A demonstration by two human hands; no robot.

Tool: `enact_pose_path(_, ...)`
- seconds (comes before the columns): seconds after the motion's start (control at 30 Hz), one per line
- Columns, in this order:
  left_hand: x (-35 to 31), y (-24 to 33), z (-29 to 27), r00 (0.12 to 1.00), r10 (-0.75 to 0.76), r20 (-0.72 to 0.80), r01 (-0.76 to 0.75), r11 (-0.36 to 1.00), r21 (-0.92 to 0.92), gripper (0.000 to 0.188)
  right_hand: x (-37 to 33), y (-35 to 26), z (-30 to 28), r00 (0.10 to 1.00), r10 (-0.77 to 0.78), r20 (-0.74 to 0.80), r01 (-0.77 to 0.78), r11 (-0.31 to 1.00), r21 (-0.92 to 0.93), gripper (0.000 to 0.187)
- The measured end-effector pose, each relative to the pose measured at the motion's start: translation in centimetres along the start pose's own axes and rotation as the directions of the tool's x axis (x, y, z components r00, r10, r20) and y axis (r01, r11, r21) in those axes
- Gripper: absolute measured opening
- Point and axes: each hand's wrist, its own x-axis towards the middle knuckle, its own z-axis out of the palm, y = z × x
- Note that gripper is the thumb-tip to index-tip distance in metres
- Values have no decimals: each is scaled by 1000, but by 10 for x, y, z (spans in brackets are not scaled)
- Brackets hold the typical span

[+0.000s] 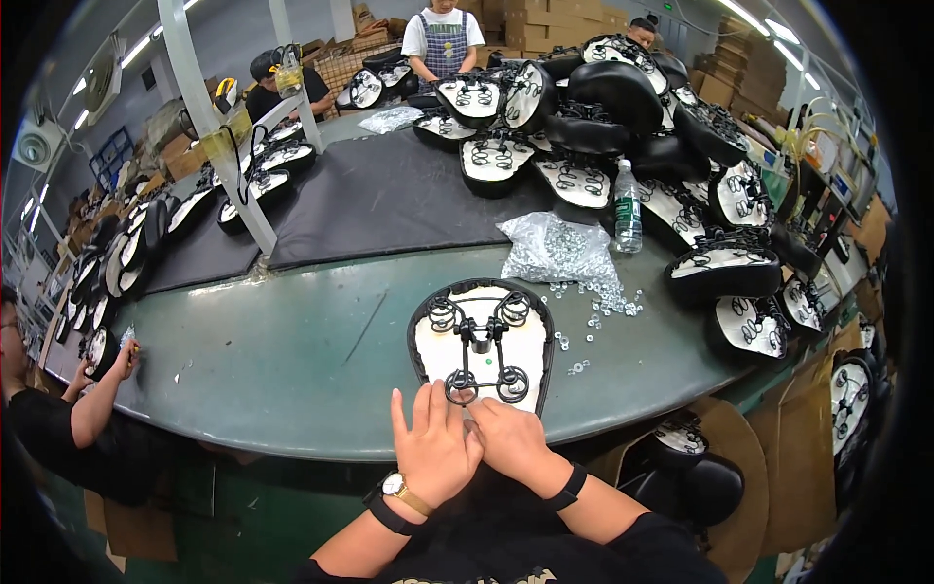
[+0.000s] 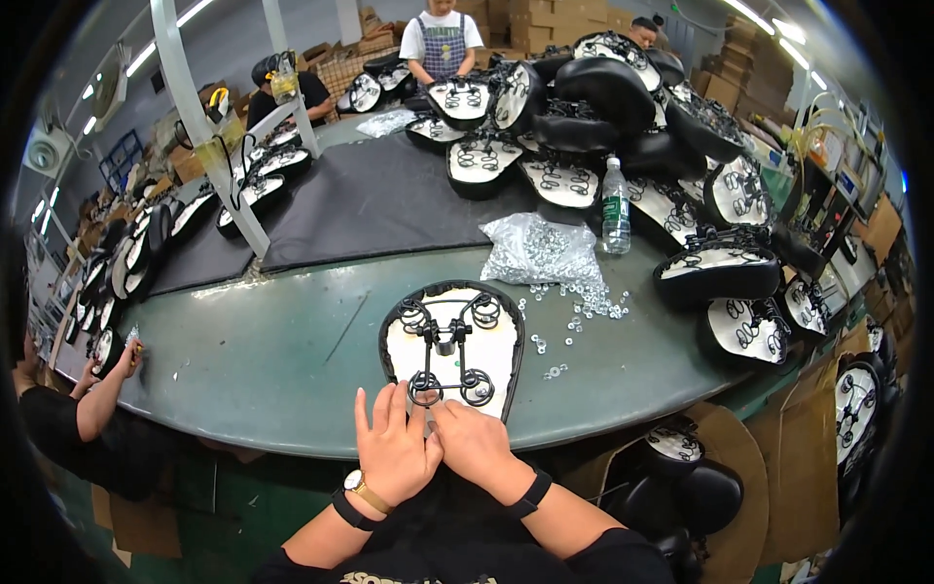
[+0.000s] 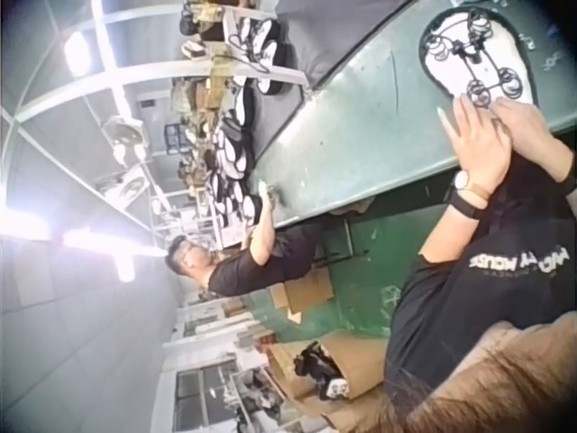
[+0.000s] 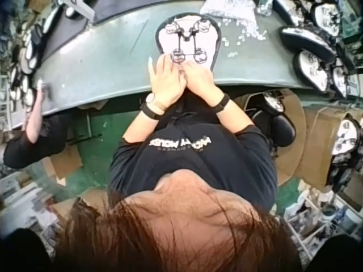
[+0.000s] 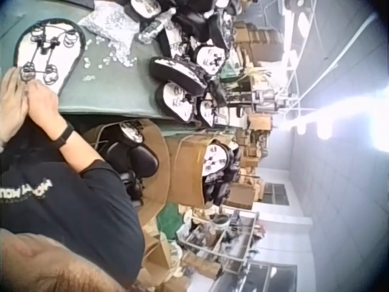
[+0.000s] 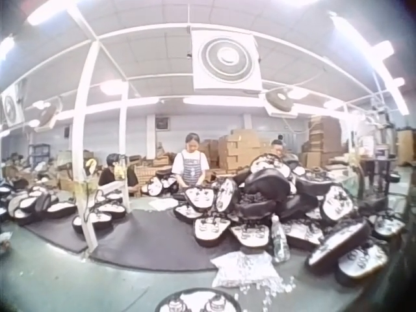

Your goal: The person picks up a bicycle seat, places washers onto the metal frame by hand, and then places the assembled seat into a cardboard box before repeating the process.

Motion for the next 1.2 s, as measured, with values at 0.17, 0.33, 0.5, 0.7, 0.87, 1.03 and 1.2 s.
enact_pose_path(0.17,2,2,4,998,-64,-5,63,996,-58,39,1,-1,-4,999,17,34,-18,1000,26,13)
enact_pose_path(0.33,0,-2,10,999,-36,-12,35,998,-51,36,2,-2,-4,999,34,10,-34,999,41,15)
enact_pose_path(0.5,-1,-1,8,999,-33,2,33,999,-43,35,5,4,2,997,35,65,-36,999,22,13)
enact_pose_path(0.7,-1,-9,17,996,-68,60,74,993,-96,40,7,5,0,999,-48,-16,48,998,32,10)
enact_pose_path(0.87,-5,-13,25,994,-71,81,82,988,-132,52,4,2,-3,996,-51,-80,54,998,39,14)
enact_pose_path(1.03,-6,-12,24,992,-63,107,77,989,-124,57,8,1,0,998,-5,69,11,996,-90,13)
enact_pose_path(1.2,-9,-11,28,987,-98,131,125,968,-219,58,5,4,0,998,-57,-8,56,998,-24,12)
